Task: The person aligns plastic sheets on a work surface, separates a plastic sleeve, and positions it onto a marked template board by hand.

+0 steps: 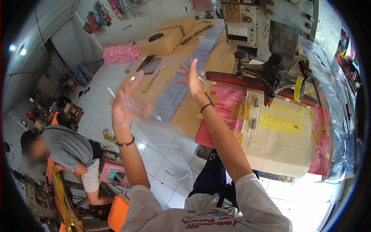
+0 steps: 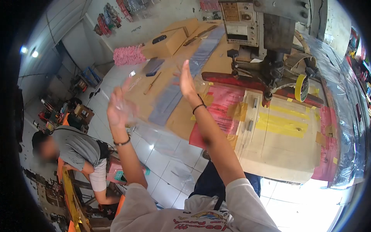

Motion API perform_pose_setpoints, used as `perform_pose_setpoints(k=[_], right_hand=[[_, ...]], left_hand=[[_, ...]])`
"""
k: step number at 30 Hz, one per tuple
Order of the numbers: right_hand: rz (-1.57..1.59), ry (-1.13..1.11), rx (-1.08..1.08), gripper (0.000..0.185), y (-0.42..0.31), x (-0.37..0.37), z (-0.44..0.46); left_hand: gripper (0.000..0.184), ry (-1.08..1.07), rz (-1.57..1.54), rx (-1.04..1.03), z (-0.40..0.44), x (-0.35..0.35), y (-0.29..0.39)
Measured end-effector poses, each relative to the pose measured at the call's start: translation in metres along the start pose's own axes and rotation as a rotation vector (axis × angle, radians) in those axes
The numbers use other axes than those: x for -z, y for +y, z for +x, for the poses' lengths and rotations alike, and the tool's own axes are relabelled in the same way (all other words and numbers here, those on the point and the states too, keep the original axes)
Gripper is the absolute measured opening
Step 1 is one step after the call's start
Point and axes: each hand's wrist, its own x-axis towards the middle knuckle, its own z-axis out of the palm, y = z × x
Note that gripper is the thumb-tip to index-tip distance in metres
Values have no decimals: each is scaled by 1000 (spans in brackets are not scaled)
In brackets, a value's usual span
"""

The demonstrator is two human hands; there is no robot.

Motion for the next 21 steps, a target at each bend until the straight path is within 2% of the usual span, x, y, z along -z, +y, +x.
perform_pose_setpoints(k=[4,6,8,10,11,14,15,18,21], right_hand=[[152,-102,-141,107,-30,-2,-1],[179,-142,-218,109,-42,0,-5],[209,-177,-273,113,-47,1,-2],[43,-207,-239,106,-50,3,8],[-40,-220,-217,104,-52,3,14],[-141,-379,60,80,-90,-10,22],[-88,-419,122,66,-112,-24,10],[-148,-934,104,54,-160,-40,-14],[-626,-1461,-334,40,-190,-63,-20]], left_hand=[[35,-319,-208,-97,-62,43,-28],[32,-402,-430,-205,-118,38,-47],[28,-614,-474,-148,-137,11,-48],[26,-812,-321,9,-144,-6,-39],[26,-719,-357,10,-173,-7,-52],[26,-401,-555,-26,-255,-8,-95],[27,-336,-604,-4,-270,-11,-98],[27,-275,-649,15,-305,-7,-91],[25,-204,-717,-8,-353,-5,-92]])
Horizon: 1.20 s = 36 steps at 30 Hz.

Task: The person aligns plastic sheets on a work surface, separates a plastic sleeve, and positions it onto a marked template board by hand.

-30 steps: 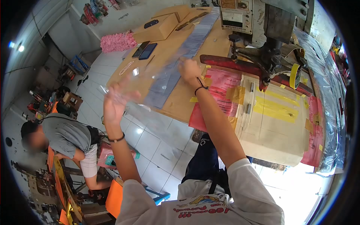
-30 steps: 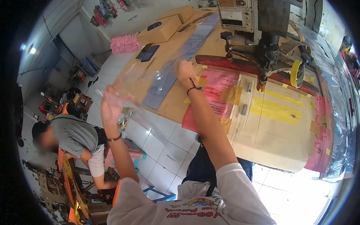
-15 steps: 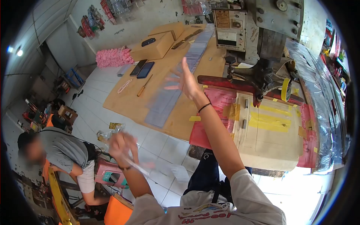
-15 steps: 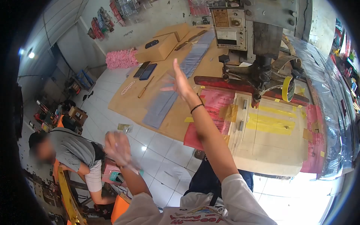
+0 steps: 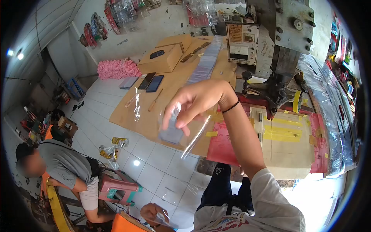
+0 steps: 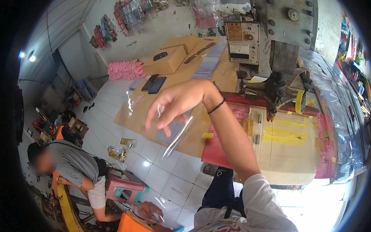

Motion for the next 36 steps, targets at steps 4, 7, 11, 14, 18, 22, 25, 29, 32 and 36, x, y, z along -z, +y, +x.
perform_pose_setpoints(k=[4,7,11,14,18,22,25,29,32,36], right_hand=[[-120,210,5,34,7,18,12],[-428,889,-129,39,35,103,1],[-550,1420,-386,59,122,162,10],[-718,1439,-235,58,153,89,33],[-599,1143,-398,51,187,15,51],[-716,817,-658,55,228,-19,49],[-819,910,-642,57,246,-25,51],[-898,1130,-709,56,292,-12,67],[-1162,1248,-623,56,287,-9,68],[-780,1057,-604,50,221,-37,60]], left_hand=[[23,-147,133,85,61,-20,18],[26,559,1299,-111,87,-37,9],[40,490,771,40,256,18,34],[49,368,800,386,345,68,43],[47,518,795,555,379,125,35],[44,674,943,565,356,118,40],[39,658,1019,553,315,96,55],[30,621,971,438,252,67,35],[23,679,864,277,208,55,7],[19,924,821,119,174,49,-17]])
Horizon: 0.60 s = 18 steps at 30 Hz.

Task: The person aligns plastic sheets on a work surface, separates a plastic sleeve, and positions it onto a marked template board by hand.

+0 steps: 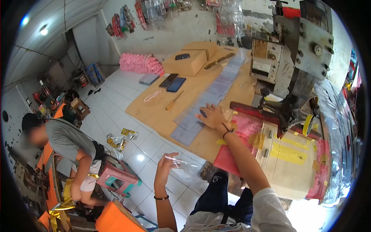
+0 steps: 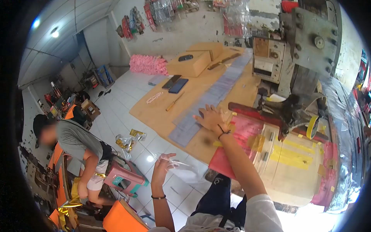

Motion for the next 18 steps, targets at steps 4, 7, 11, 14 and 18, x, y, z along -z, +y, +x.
perform_pose_setpoints(k=[4,7,11,14,18], right_hand=[[-73,250,118,47,22,-30,13],[314,291,105,44,-9,14,19],[639,173,153,43,-88,131,-27],[709,36,306,53,-113,139,-79],[705,55,434,65,-122,90,-166]], left_hand=[[18,78,27,73,-25,0,-15],[21,142,115,32,-36,9,-26],[18,193,211,-125,-37,-8,1],[11,167,219,-304,-33,-21,18],[13,51,238,-552,-24,-46,34]])
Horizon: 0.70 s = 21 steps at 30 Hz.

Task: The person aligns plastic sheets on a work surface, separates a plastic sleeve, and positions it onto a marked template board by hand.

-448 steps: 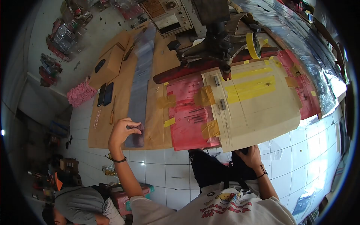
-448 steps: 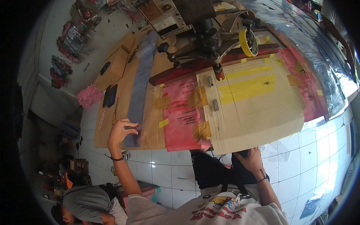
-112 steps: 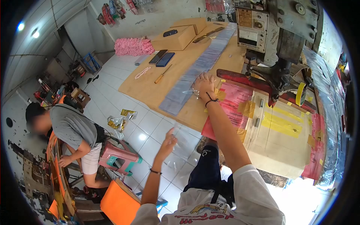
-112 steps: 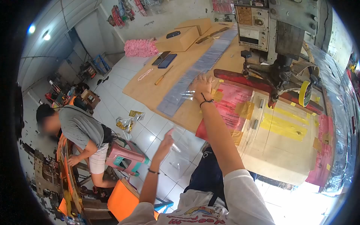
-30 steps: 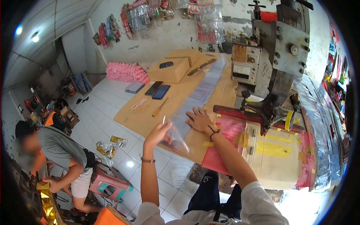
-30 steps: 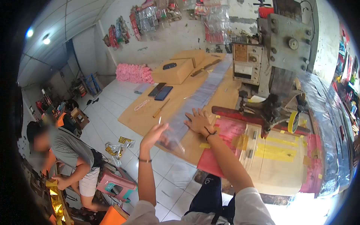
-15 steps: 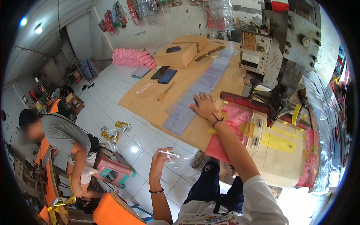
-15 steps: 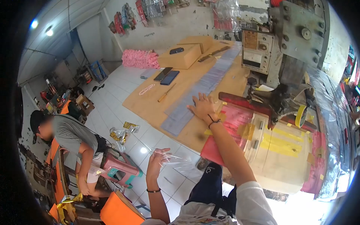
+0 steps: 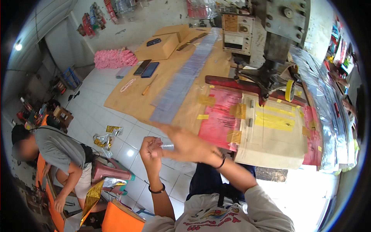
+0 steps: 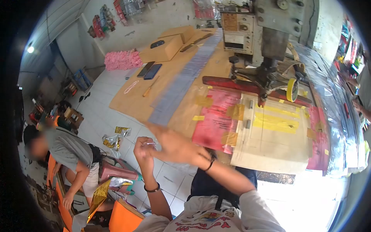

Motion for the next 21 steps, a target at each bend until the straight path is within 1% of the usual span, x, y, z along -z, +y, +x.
perform_pose_setpoints(k=[2,3,4,5,6,7,9,12,15,16,18,19,21], right_hand=[[157,15,-124,62,-4,-11,-23],[247,67,-170,59,-2,-10,-28],[341,114,-221,57,1,-10,-36],[440,161,-279,56,4,-12,-45],[401,241,-222,52,10,-10,-49],[414,248,-268,51,17,-6,-51],[439,264,-350,49,30,3,-54],[441,262,-361,50,38,9,-52],[384,306,-357,55,28,8,-50],[472,274,-393,58,29,8,-50],[652,209,-472,64,31,9,-53],[830,118,-462,65,35,12,-57],[1173,-73,-427,68,44,22,-65]], left_hand=[[15,-27,-43,-18,13,-28,26],[17,-33,-61,-26,19,-40,39],[16,-49,-89,62,23,-45,43],[16,-119,-22,88,29,-46,48],[15,-188,47,119,38,-44,54],[15,-258,118,150,47,-44,59],[11,-240,75,132,65,-54,69],[10,-257,103,38,90,-66,74],[9,-283,129,-41,100,-74,66],[8,-304,75,-11,100,-78,69],[8,-300,-45,-22,99,-83,67],[9,-298,-106,-27,100,-84,64],[11,-401,-265,-117,106,-78,52]])
